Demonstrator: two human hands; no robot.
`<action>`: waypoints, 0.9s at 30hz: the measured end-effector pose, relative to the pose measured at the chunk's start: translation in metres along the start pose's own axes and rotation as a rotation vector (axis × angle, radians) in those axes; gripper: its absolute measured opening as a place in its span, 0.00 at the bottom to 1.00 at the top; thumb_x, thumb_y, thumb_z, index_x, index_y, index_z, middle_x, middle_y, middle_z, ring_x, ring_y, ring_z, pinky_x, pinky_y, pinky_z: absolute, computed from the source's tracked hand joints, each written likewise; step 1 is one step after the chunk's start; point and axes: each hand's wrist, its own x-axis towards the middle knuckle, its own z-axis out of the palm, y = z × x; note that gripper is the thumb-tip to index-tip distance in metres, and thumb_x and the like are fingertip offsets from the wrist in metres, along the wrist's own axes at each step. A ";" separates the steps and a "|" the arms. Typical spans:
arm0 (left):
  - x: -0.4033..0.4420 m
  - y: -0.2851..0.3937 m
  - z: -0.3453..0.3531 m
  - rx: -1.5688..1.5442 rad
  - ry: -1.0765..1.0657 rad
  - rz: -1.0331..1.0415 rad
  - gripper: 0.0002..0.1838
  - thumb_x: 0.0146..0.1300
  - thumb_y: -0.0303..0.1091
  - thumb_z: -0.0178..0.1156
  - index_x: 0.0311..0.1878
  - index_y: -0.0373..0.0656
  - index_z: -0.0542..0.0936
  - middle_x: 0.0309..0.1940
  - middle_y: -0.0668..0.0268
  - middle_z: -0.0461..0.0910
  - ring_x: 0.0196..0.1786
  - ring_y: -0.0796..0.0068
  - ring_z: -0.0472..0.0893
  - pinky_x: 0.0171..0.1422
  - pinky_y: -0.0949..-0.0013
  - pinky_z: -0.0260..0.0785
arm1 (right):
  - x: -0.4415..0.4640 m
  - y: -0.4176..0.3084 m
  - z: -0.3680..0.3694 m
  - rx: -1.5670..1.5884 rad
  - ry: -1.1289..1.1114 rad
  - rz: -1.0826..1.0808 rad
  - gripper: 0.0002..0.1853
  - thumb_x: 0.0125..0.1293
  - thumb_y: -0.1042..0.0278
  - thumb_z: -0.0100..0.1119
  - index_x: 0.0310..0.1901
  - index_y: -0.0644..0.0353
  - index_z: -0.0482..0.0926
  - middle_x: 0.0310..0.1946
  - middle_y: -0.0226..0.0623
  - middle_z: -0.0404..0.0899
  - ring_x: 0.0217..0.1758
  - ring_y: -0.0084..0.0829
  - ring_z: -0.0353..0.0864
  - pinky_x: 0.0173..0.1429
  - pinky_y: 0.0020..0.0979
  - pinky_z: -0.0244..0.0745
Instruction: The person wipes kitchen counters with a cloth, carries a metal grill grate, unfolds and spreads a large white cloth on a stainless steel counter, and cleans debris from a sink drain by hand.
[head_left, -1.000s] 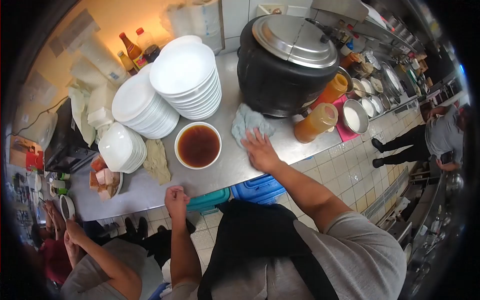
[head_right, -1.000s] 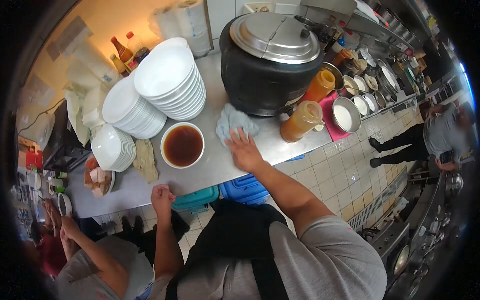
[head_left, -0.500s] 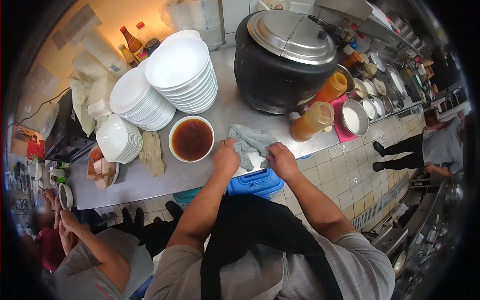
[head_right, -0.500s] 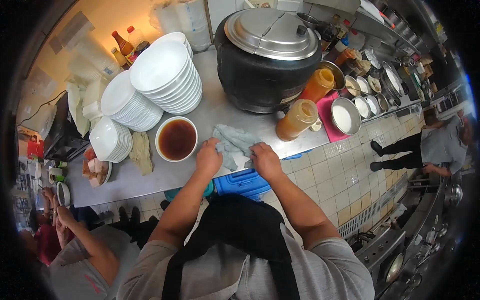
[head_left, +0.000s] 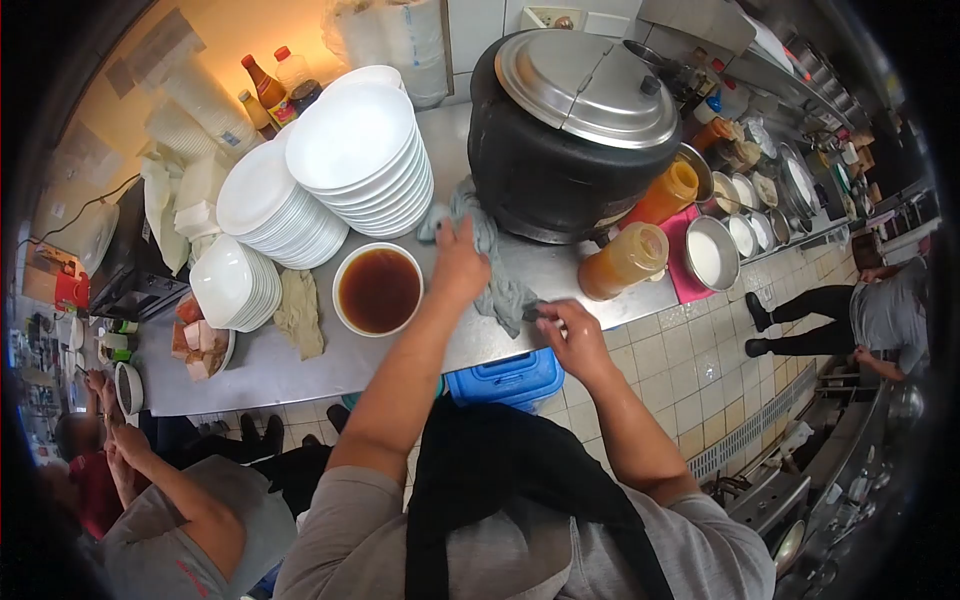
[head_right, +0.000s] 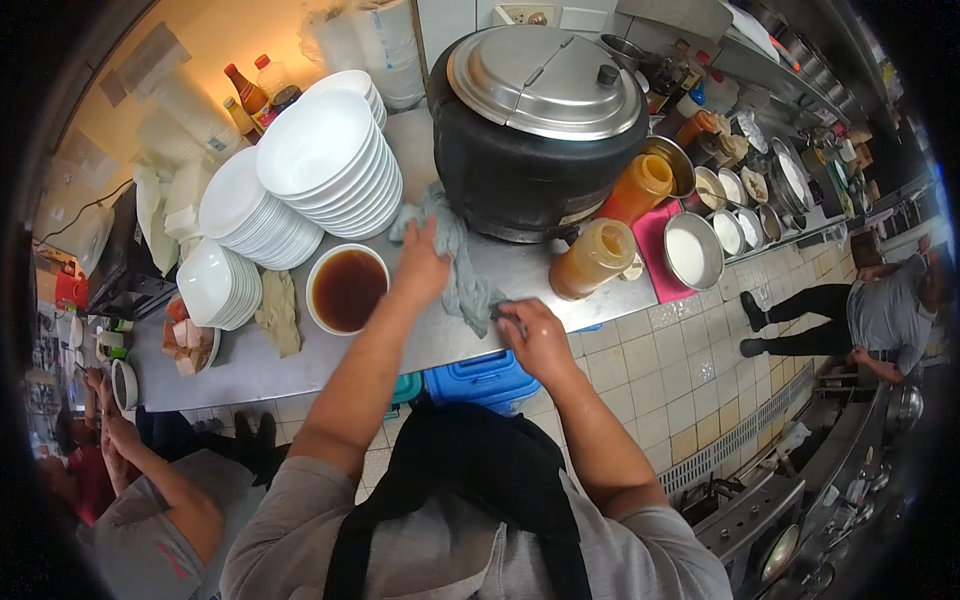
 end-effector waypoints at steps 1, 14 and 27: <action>-0.003 -0.010 0.029 0.008 -0.070 -0.091 0.35 0.63 0.38 0.58 0.70 0.33 0.60 0.72 0.39 0.49 0.74 0.42 0.51 0.77 0.53 0.47 | -0.012 0.006 -0.003 0.012 -0.021 0.028 0.11 0.59 0.74 0.64 0.43 0.63 0.81 0.36 0.45 0.79 0.33 0.40 0.80 0.38 0.35 0.75; 0.170 -0.091 0.078 -1.125 0.058 -0.226 0.50 0.68 0.72 0.27 0.74 0.31 0.53 0.76 0.52 0.51 0.79 0.62 0.47 0.80 0.64 0.31 | -0.177 0.074 -0.075 0.318 0.036 0.762 0.13 0.67 0.72 0.61 0.50 0.69 0.77 0.36 0.36 0.82 0.38 0.22 0.80 0.45 0.24 0.76; 0.015 -0.009 0.057 -0.614 0.026 -0.122 0.34 0.74 0.51 0.39 0.73 0.35 0.55 0.76 0.49 0.46 0.79 0.54 0.44 0.80 0.61 0.36 | -0.136 0.082 -0.094 0.253 -0.083 0.695 0.14 0.66 0.72 0.62 0.51 0.68 0.78 0.34 0.35 0.82 0.37 0.22 0.79 0.44 0.24 0.75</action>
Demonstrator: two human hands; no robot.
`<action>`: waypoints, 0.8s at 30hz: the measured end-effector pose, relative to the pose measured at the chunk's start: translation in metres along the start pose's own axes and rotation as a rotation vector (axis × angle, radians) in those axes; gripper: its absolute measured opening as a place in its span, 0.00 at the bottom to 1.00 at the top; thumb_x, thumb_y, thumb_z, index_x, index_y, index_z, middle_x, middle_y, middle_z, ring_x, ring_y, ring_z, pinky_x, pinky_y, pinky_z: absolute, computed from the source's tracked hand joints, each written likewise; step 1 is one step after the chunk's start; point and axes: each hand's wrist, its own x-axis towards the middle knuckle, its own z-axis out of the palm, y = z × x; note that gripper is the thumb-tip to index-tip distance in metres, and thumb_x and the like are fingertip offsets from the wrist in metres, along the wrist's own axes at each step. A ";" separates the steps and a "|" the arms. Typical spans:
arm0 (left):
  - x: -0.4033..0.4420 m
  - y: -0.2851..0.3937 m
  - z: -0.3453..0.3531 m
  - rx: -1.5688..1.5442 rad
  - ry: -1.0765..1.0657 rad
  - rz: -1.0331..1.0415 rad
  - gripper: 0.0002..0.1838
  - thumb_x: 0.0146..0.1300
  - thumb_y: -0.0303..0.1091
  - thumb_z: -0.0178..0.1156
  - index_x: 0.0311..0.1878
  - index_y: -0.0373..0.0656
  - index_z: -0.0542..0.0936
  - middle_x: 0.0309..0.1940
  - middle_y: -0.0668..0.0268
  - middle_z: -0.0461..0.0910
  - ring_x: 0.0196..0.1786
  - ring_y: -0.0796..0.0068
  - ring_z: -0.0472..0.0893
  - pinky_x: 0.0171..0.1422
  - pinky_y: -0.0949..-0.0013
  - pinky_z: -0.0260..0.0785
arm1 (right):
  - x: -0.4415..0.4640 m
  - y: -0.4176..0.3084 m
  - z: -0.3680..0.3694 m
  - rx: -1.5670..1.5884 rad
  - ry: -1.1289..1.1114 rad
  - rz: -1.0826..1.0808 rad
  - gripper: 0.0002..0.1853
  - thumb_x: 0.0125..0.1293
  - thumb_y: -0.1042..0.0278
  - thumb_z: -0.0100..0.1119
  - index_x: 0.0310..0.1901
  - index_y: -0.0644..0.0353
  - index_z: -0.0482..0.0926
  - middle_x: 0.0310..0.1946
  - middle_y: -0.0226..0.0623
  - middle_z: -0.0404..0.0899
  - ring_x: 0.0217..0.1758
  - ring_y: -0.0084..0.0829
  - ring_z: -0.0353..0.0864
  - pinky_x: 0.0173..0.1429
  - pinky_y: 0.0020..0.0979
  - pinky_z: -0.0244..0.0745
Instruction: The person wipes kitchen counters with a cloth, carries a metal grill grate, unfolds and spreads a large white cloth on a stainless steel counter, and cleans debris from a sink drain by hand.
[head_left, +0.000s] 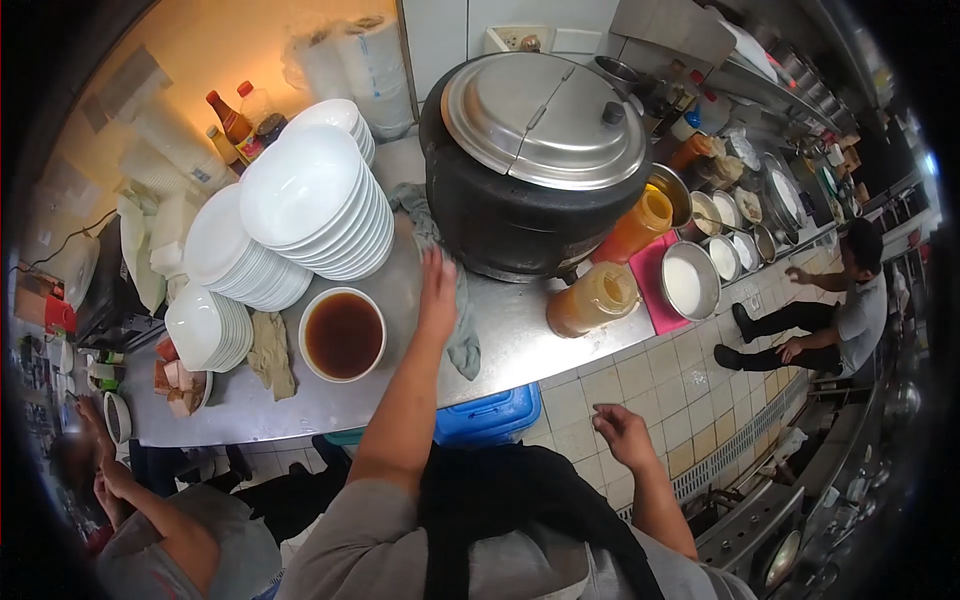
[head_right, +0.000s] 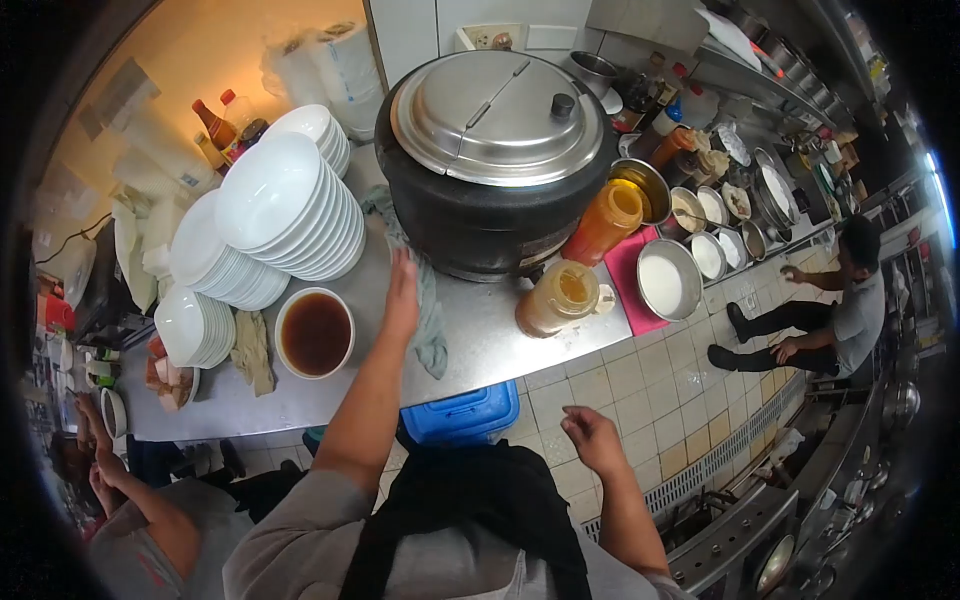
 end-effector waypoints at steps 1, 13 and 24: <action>-0.018 0.003 -0.004 0.159 -0.017 0.029 0.33 0.75 0.48 0.42 0.73 0.34 0.55 0.76 0.47 0.45 0.79 0.51 0.44 0.80 0.59 0.37 | 0.006 -0.013 -0.002 -0.046 -0.002 -0.051 0.14 0.66 0.71 0.62 0.51 0.67 0.79 0.35 0.36 0.82 0.37 0.22 0.79 0.44 0.25 0.75; -0.173 0.029 -0.095 0.216 -0.249 0.058 0.36 0.62 0.39 0.64 0.70 0.37 0.62 0.72 0.48 0.58 0.77 0.51 0.52 0.77 0.59 0.48 | 0.037 -0.239 -0.009 -0.130 0.138 -0.785 0.12 0.64 0.71 0.63 0.48 0.65 0.81 0.37 0.38 0.83 0.39 0.26 0.81 0.46 0.27 0.75; -0.228 0.015 -0.167 0.168 0.003 -0.052 0.29 0.63 0.36 0.63 0.67 0.39 0.69 0.67 0.49 0.67 0.72 0.57 0.64 0.75 0.61 0.53 | 0.077 -0.198 0.147 -0.542 -0.387 -0.744 0.22 0.64 0.58 0.60 0.57 0.60 0.77 0.63 0.53 0.70 0.67 0.49 0.69 0.69 0.43 0.63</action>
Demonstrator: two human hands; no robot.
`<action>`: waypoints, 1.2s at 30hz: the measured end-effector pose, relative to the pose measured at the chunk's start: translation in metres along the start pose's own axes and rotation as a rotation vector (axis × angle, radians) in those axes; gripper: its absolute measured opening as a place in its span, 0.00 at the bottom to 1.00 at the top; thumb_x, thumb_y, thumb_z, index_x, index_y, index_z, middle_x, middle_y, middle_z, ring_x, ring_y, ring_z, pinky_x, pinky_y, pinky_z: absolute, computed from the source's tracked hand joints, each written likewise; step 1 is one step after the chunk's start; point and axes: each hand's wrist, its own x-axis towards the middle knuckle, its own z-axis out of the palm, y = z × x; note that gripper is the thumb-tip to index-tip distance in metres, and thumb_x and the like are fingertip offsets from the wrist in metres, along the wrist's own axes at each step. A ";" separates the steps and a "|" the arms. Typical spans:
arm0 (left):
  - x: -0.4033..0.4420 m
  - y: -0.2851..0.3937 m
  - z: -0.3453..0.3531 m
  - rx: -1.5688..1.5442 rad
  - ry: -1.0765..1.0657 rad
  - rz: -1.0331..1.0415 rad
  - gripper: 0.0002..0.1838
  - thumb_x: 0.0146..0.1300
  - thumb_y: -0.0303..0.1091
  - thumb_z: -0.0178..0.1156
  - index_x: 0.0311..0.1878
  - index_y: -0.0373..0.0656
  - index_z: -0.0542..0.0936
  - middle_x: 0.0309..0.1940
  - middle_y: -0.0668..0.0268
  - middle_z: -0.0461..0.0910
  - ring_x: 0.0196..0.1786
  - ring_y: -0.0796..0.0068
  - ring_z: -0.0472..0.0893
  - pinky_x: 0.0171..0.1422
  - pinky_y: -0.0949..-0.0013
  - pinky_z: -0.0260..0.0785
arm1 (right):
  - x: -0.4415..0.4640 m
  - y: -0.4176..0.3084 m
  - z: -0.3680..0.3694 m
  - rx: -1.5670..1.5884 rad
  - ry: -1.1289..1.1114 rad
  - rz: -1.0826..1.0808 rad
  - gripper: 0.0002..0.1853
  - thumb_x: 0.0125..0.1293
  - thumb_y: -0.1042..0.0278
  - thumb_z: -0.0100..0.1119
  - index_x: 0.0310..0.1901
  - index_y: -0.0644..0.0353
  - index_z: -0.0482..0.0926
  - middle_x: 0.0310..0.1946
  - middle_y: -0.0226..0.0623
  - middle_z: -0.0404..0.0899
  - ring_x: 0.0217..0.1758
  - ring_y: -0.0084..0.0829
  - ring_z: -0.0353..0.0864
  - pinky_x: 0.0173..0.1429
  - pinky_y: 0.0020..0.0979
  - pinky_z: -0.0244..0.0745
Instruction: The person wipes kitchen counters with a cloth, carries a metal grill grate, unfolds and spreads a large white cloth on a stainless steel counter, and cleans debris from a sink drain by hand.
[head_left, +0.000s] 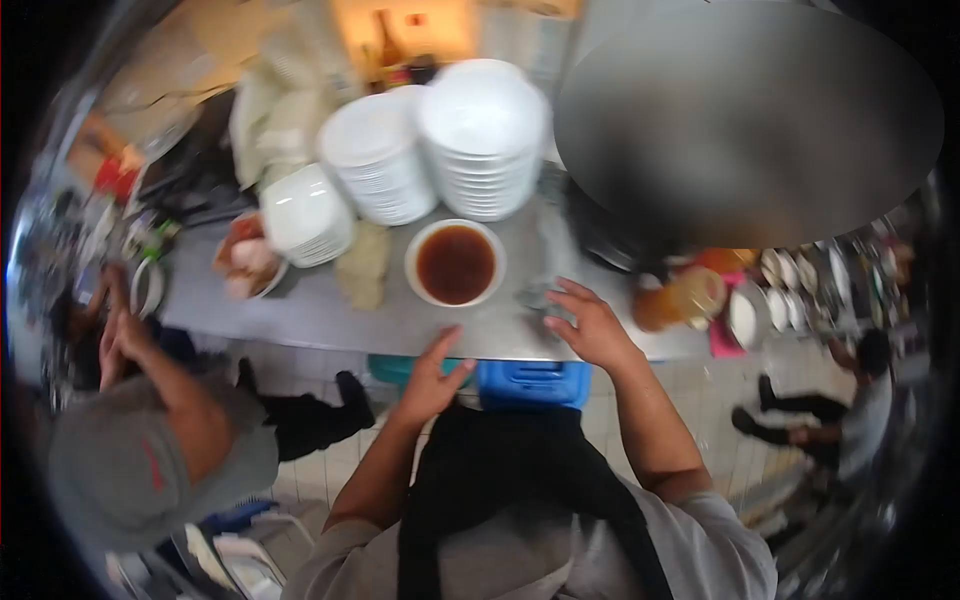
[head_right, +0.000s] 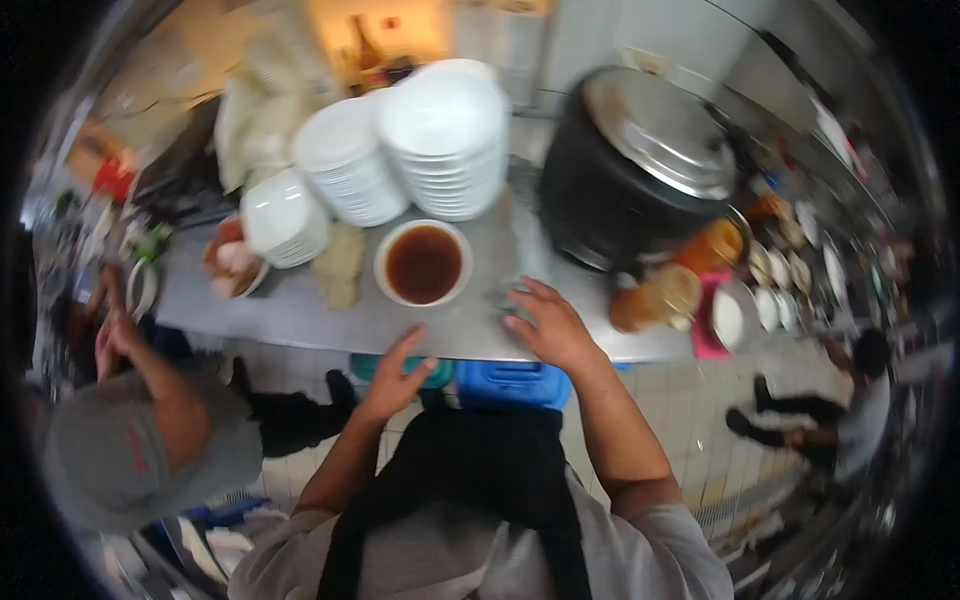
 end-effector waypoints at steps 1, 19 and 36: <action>-0.006 -0.001 -0.007 0.021 0.007 0.004 0.29 0.63 0.37 0.63 0.66 0.39 0.69 0.66 0.49 0.68 0.71 0.54 0.65 0.74 0.60 0.55 | 0.011 0.014 0.020 -0.102 0.002 -0.043 0.24 0.64 0.57 0.61 0.59 0.59 0.76 0.67 0.56 0.64 0.72 0.51 0.61 0.74 0.43 0.56; -0.101 -0.052 -0.060 0.066 0.271 -0.372 0.27 0.65 0.41 0.62 0.66 0.46 0.70 0.66 0.46 0.67 0.71 0.50 0.64 0.72 0.57 0.58 | 0.134 0.109 0.077 -0.583 0.141 -0.019 0.32 0.68 0.54 0.55 0.66 0.69 0.65 0.73 0.56 0.50 0.77 0.57 0.44 0.78 0.49 0.42; -0.080 -0.060 -0.056 0.049 0.280 -0.251 0.27 0.64 0.42 0.61 0.64 0.41 0.71 0.61 0.48 0.73 0.64 0.51 0.72 0.68 0.59 0.64 | 0.010 0.117 0.059 -0.522 0.124 0.046 0.23 0.64 0.69 0.58 0.58 0.74 0.72 0.70 0.56 0.60 0.75 0.53 0.55 0.77 0.43 0.50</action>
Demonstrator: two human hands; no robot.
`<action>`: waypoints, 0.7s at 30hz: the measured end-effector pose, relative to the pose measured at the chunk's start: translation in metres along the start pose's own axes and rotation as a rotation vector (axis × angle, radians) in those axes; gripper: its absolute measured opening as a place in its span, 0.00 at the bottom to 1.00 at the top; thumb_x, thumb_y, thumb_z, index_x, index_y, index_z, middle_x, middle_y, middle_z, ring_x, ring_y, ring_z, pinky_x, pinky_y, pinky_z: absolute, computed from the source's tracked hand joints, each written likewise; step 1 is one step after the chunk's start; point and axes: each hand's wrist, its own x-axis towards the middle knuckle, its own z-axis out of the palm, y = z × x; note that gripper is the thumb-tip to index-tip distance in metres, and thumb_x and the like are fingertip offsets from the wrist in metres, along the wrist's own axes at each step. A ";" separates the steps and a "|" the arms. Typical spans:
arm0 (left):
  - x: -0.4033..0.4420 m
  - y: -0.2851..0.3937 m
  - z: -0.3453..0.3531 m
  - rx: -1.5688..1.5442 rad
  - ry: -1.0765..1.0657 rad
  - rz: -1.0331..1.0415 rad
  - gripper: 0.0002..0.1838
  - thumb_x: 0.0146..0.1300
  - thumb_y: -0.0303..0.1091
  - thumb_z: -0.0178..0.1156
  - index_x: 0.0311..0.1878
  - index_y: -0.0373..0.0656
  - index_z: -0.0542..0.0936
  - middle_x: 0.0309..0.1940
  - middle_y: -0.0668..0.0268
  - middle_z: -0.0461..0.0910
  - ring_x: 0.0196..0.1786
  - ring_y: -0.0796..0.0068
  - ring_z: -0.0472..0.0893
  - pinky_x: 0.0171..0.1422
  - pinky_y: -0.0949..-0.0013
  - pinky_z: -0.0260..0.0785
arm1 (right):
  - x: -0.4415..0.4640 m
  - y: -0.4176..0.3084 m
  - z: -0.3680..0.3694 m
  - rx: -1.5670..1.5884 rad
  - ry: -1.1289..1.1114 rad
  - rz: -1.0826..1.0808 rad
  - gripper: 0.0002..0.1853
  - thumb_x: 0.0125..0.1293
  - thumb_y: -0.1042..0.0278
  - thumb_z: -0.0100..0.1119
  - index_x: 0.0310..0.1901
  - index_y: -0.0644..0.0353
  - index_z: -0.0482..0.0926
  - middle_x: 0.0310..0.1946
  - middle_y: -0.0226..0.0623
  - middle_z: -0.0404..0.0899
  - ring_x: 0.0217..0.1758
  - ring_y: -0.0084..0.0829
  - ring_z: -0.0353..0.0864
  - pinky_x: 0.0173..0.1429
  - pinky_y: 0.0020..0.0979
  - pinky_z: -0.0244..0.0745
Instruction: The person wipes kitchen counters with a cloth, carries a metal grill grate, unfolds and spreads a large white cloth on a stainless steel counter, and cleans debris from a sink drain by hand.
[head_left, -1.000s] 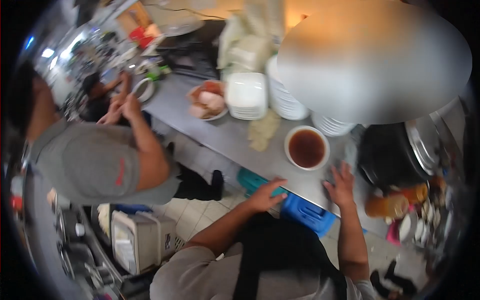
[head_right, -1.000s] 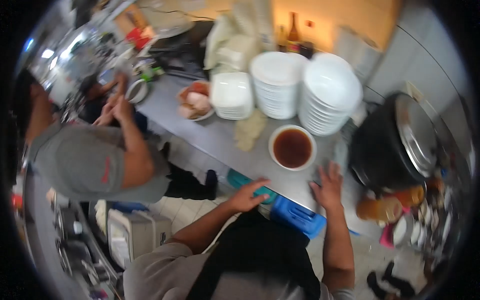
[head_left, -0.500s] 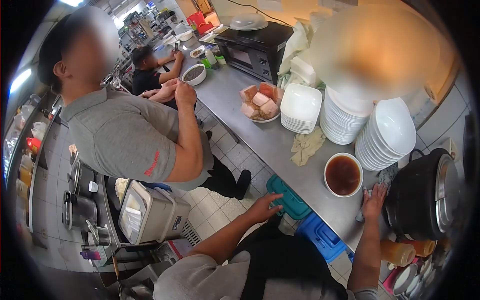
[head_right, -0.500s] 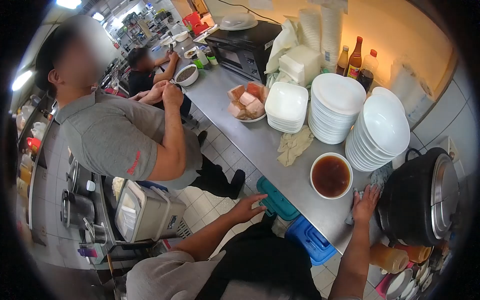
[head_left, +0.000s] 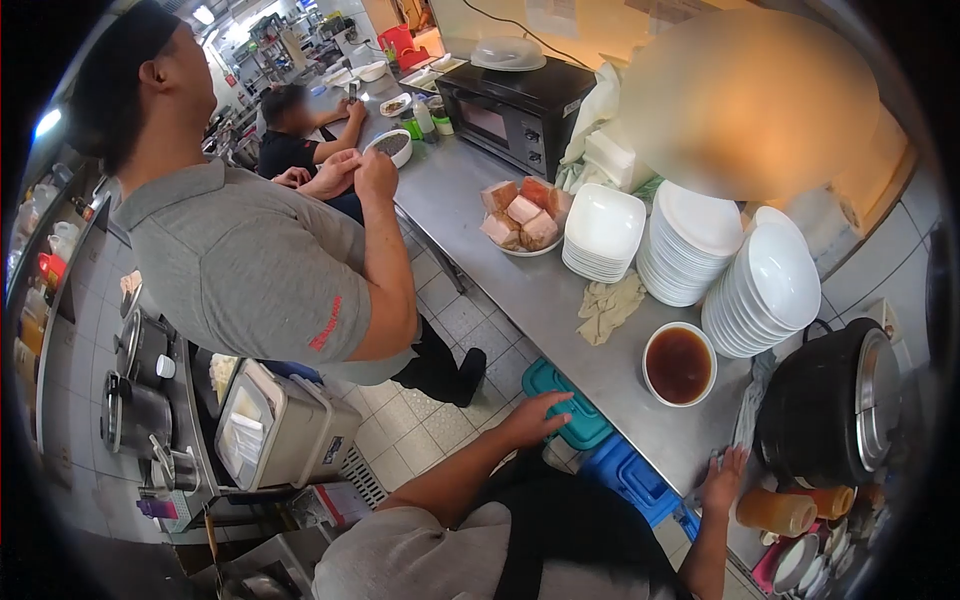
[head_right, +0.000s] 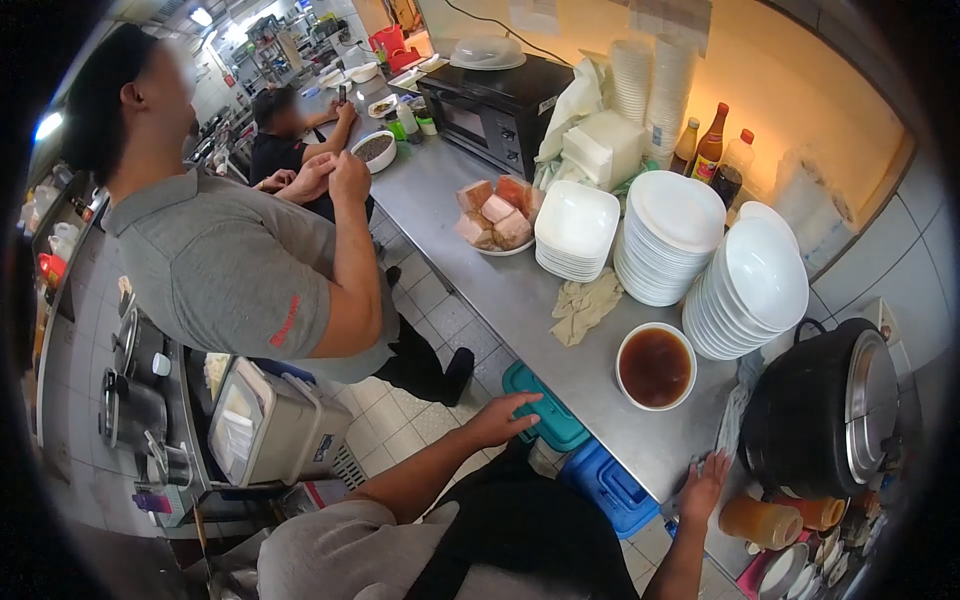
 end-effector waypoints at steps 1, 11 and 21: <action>0.001 -0.001 0.001 -0.004 -0.001 0.004 0.27 0.64 0.42 0.61 0.64 0.41 0.71 0.61 0.48 0.73 0.64 0.51 0.72 0.68 0.59 0.64 | -0.009 0.003 -0.003 -0.005 0.003 0.002 0.23 0.64 0.69 0.58 0.58 0.74 0.72 0.70 0.56 0.60 0.75 0.53 0.55 0.77 0.43 0.50; -0.007 -0.044 -0.007 -0.029 0.014 -0.116 0.26 0.65 0.43 0.61 0.63 0.41 0.73 0.59 0.50 0.75 0.62 0.56 0.74 0.65 0.61 0.66 | 0.017 -0.019 -0.075 0.168 -0.155 0.330 0.28 0.61 0.53 0.61 0.51 0.72 0.77 0.54 0.62 0.75 0.59 0.55 0.74 0.62 0.47 0.67; -0.022 -0.058 -0.031 -0.025 0.105 -0.132 0.25 0.64 0.43 0.62 0.60 0.41 0.75 0.57 0.51 0.76 0.61 0.54 0.75 0.65 0.60 0.66 | 0.067 -0.076 -0.021 -0.191 -0.090 0.647 0.35 0.67 0.48 0.53 0.69 0.61 0.60 0.67 0.51 0.64 0.69 0.49 0.64 0.67 0.51 0.65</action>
